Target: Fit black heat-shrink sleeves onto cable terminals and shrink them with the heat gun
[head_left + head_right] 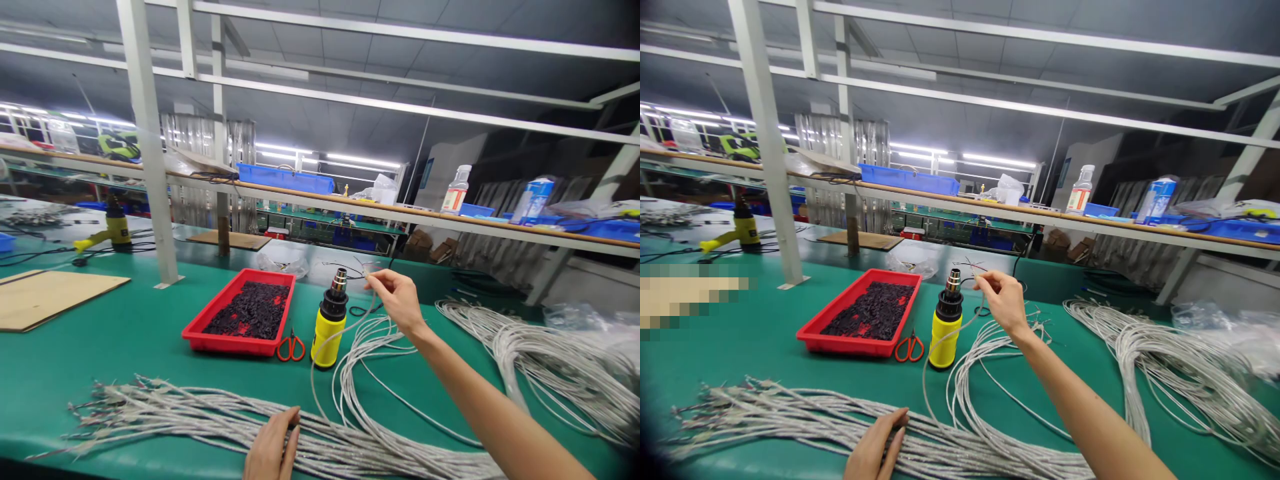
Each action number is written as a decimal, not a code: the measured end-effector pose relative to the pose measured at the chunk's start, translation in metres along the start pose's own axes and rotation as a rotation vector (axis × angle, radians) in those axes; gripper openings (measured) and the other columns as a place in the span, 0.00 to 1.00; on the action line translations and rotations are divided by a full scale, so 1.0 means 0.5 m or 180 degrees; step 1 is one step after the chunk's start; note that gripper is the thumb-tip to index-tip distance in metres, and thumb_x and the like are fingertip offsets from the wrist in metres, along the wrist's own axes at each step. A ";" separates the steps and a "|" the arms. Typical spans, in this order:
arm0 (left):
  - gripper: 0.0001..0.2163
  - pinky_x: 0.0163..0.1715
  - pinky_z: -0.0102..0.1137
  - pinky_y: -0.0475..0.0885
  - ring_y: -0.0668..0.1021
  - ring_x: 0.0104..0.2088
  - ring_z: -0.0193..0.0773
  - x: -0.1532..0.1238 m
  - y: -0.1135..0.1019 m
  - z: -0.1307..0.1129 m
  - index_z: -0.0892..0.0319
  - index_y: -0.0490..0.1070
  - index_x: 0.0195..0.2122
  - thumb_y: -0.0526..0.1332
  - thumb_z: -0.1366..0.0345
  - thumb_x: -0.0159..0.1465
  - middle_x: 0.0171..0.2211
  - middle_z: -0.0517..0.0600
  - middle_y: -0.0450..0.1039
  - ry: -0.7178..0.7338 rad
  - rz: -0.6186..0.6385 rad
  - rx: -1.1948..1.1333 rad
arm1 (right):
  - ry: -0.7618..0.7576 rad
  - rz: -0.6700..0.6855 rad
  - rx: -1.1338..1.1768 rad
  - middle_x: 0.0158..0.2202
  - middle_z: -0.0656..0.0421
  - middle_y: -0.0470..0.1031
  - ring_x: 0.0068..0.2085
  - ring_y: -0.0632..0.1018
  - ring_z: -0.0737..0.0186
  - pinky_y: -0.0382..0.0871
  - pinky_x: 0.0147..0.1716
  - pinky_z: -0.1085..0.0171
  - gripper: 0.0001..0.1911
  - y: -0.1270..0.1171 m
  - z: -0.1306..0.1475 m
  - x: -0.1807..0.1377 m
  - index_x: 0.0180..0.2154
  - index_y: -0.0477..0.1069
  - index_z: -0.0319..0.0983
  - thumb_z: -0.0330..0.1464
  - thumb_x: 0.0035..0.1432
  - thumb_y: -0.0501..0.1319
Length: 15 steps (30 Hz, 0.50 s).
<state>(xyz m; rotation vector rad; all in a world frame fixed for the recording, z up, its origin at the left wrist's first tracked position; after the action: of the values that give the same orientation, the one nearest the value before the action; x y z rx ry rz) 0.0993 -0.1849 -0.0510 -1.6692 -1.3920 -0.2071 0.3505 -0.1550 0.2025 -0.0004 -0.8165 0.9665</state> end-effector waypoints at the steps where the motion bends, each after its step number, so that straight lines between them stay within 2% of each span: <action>1: 0.12 0.41 0.30 0.77 0.80 0.41 0.39 0.001 -0.001 -0.001 0.55 0.68 0.49 0.53 0.61 0.66 0.41 0.50 0.78 -0.0004 -0.0017 -0.0014 | -0.0153 -0.0002 -0.0265 0.27 0.57 0.78 0.26 0.74 0.61 0.62 0.26 0.65 0.12 -0.003 0.009 -0.001 0.31 0.76 0.39 0.40 0.57 0.61; 6: 0.12 0.40 0.30 0.77 0.80 0.40 0.39 0.004 -0.003 -0.002 0.55 0.69 0.48 0.53 0.61 0.66 0.40 0.51 0.78 -0.0038 -0.0036 -0.0021 | -0.0663 0.0168 -0.1336 0.27 0.59 0.78 0.26 0.75 0.60 0.64 0.29 0.64 0.09 0.000 0.036 0.002 0.31 0.78 0.42 0.35 0.58 0.60; 11: 0.12 0.41 0.30 0.77 0.80 0.41 0.39 0.002 -0.002 -0.002 0.55 0.68 0.48 0.53 0.61 0.66 0.40 0.51 0.78 0.0008 -0.0035 0.0032 | -0.0895 0.0260 -0.2143 0.27 0.59 0.78 0.27 0.73 0.60 0.62 0.29 0.64 0.07 0.009 0.046 0.020 0.33 0.79 0.43 0.34 0.57 0.61; 15: 0.12 0.40 0.29 0.77 0.80 0.40 0.38 0.001 -0.006 -0.004 0.54 0.68 0.48 0.53 0.61 0.66 0.40 0.50 0.79 -0.0002 -0.0049 0.0018 | -0.0900 0.0410 -0.2581 0.25 0.58 0.76 0.28 0.74 0.59 0.60 0.30 0.63 0.07 0.022 0.050 0.028 0.32 0.79 0.44 0.34 0.56 0.61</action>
<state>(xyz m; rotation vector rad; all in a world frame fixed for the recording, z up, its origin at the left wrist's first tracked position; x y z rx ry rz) 0.0979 -0.1859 -0.0480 -1.6544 -1.4050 -0.2113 0.3313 -0.1466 0.2250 -0.6334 -1.4399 0.7044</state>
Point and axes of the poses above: each hand's wrist, its own x-axis towards the middle knuckle, its own y-axis out of the palm, z = x × y, the point moved 8 cm from there along x, towards the middle knuckle
